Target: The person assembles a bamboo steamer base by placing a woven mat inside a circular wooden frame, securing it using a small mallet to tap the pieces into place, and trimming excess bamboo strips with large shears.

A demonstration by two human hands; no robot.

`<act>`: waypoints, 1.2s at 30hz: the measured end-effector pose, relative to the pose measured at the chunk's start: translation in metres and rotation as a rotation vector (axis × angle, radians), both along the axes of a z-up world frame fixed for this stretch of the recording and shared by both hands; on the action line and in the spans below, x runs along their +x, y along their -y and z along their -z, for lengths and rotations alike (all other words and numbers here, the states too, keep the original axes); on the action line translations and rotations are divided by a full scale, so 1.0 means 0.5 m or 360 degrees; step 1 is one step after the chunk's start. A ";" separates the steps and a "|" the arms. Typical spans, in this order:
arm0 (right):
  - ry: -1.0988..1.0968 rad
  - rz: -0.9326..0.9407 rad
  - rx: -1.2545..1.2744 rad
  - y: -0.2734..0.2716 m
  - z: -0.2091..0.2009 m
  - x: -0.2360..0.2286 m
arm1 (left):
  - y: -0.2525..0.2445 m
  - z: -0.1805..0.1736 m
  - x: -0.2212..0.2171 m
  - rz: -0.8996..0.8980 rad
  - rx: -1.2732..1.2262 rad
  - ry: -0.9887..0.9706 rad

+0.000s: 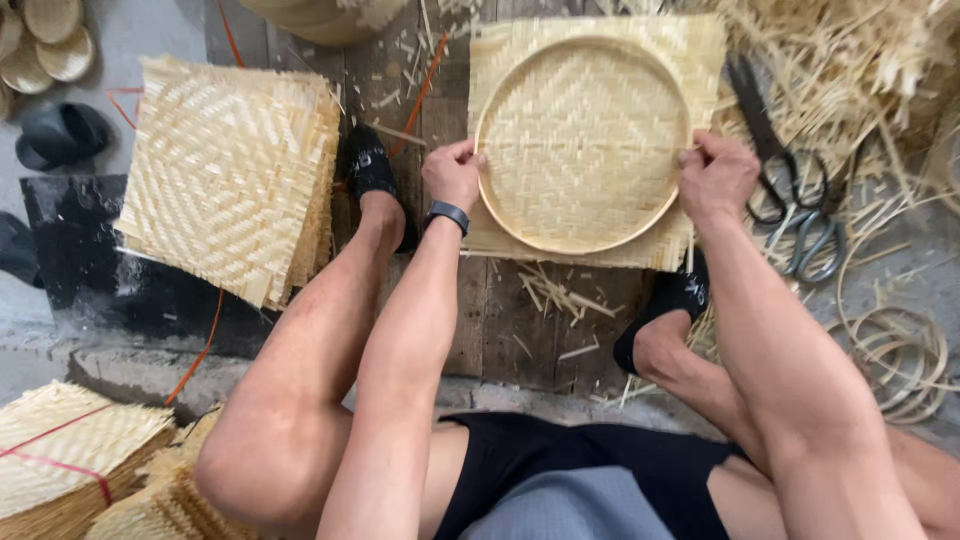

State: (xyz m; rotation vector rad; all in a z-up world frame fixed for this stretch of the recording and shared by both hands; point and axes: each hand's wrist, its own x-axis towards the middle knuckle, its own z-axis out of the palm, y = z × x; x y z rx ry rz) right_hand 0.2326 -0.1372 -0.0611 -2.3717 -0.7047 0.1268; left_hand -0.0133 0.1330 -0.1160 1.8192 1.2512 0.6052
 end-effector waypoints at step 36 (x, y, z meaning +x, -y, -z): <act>-0.0482 0.0303 0.0083 0.008 0.028 0.027 | -0.030 0.076 -0.031 -0.0137 -0.1145 0.0455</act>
